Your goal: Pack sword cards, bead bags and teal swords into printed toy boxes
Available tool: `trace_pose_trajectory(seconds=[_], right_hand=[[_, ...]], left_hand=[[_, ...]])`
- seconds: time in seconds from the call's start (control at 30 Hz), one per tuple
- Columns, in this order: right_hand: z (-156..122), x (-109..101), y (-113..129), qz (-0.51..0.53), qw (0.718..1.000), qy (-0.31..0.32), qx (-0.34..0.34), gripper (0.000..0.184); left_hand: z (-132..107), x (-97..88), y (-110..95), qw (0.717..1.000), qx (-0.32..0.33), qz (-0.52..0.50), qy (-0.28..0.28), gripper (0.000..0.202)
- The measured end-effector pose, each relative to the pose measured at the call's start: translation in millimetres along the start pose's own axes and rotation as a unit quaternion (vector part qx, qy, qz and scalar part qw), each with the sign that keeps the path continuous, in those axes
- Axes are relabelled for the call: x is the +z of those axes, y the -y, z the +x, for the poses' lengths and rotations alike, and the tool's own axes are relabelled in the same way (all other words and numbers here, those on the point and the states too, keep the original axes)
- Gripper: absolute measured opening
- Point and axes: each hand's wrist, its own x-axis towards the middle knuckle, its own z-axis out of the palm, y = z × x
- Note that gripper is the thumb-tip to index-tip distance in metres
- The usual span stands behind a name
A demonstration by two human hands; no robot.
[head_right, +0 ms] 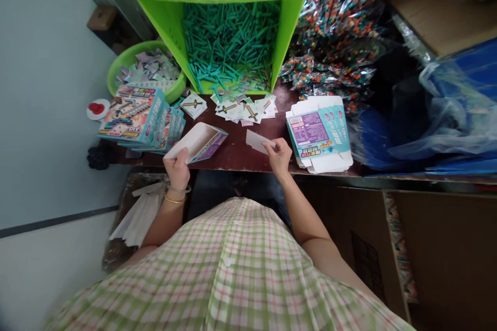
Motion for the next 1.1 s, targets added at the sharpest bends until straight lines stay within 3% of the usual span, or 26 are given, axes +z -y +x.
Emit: trace_pose_trajectory(seconds=[0.17, 0.23, 0.33, 0.4, 0.5, 0.6, 0.73, 0.87, 0.97, 1.03, 1.1], right_hand=[[36.7, 2.3, -1.8, -0.076, 0.992, -0.034, -0.095, 0.03], [37.2, 11.4, -10.2, -0.11, 0.986, 0.033, -0.122, 0.027], [22.3, 29.4, -21.6, -0.11, 0.962, 0.203, -0.144, 0.027], [10.7, 38.2, -26.2, -0.08, 0.954, 0.255, -0.138, 0.028], [5.4, 42.3, -27.4, -0.028, 0.968, 0.234, -0.089, 0.033], [18.2, 38.4, -19.8, 0.008, 0.986, 0.166, -0.027, 0.035], [47.0, 18.7, 9.7, 0.024, 0.998, 0.061, -0.015, 0.036], [64.7, -21.2, 64.8, 0.041, 0.993, 0.04, -0.106, 0.03], [62.9, -36.4, 114.9, 0.041, 0.963, 0.158, -0.217, 0.028], [55.2, -25.8, 143.8, 0.018, 0.914, 0.277, -0.295, 0.028], [45.9, -0.3, 160.5, 0.001, 0.854, 0.367, -0.368, 0.031]], left_hand=[[9.2, -19.4, -6.3, 0.999, 0.024, 0.025, -0.022, 0.038], [10.7, -20.1, -11.4, 0.998, 0.047, 0.031, -0.03, 0.037], [11.0, -17.4, -16.9, 0.998, 0.059, 0.034, -0.012, 0.036], [9.9, -16.5, -17.5, 0.998, 0.044, 0.034, 0.01, 0.038], [7.9, -16.3, -15.6, 0.999, 0.012, 0.028, 0.038, 0.044], [7.4, -13.1, -14.4, 0.998, -0.009, 0.014, 0.068, 0.046], [8.3, -5.0, -17.0, 0.995, -0.007, -0.006, 0.097, 0.042], [9.0, 0.0, -20.2, 0.993, -0.003, -0.006, 0.119, 0.04], [8.0, 3.6, -20.7, 0.991, 0.009, -0.012, 0.137, 0.042], [6.2, 6.1, -19.6, 0.988, 0.031, -0.016, 0.148, 0.046], [3.9, 5.6, -16.7, 0.988, 0.047, -0.015, 0.147, 0.051]])
